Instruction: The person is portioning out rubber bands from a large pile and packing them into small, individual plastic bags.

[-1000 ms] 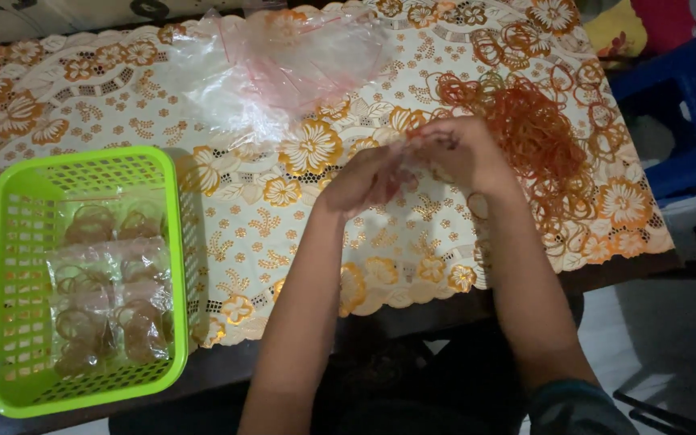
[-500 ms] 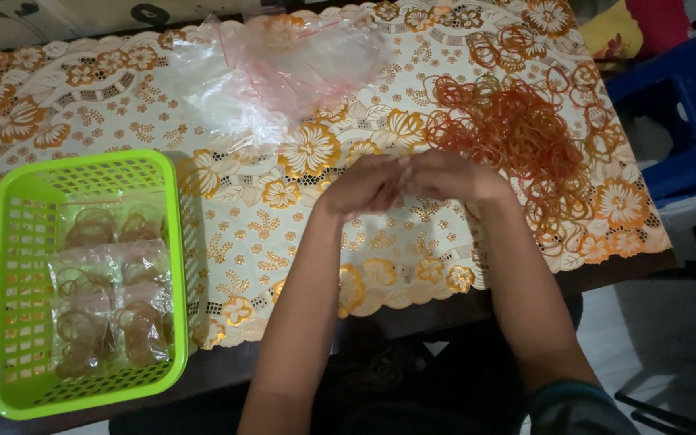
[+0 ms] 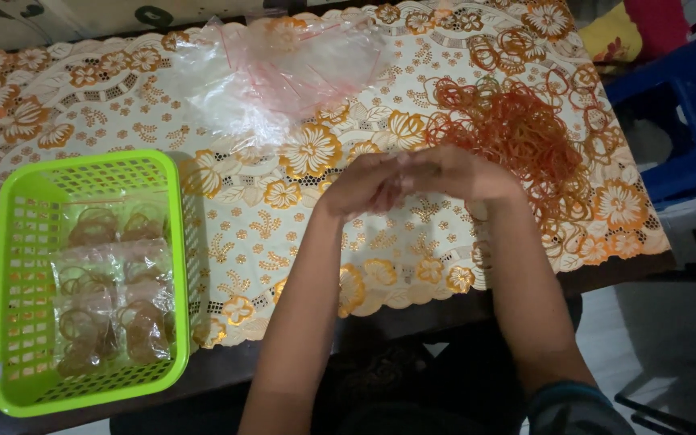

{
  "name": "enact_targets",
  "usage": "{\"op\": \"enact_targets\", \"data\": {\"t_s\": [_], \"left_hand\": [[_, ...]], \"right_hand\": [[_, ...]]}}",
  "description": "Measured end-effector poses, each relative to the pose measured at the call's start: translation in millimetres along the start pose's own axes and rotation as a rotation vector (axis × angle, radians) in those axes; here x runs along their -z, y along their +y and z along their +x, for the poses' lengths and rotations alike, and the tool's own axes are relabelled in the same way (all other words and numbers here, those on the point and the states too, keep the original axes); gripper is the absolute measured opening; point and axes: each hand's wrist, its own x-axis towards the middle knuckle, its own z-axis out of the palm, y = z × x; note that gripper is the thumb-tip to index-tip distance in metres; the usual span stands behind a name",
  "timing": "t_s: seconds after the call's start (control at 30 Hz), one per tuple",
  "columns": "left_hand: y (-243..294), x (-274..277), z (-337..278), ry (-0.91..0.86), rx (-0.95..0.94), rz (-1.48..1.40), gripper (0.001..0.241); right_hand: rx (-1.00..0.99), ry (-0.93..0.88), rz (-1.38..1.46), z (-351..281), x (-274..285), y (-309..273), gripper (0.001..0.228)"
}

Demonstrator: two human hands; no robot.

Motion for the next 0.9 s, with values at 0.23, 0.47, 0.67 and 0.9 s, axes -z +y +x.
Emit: {"op": "enact_targets", "data": {"t_s": [0.23, 0.47, 0.67, 0.9], "left_hand": [[2.6, -2.4, -0.9, 0.006, 0.056, 0.005, 0.031], [12.0, -8.9, -5.3, 0.037, -0.021, -0.066, 0.035], [9.1, -8.2, -3.7, 0.037, 0.005, -0.110, 0.034], [20.5, -16.0, -9.9, 0.108, -0.010, -0.044, 0.041]], "right_hand": [[-0.017, -0.089, -0.014, 8.7, -3.4, 24.6, 0.039], [0.081, 0.079, -0.027, 5.0, 3.9, 21.2, 0.029], [0.161, -0.016, -0.161, 21.1, 0.9, 55.7, 0.034], [0.011, 0.301, 0.095, 10.5, 10.0, 38.2, 0.015]]}}
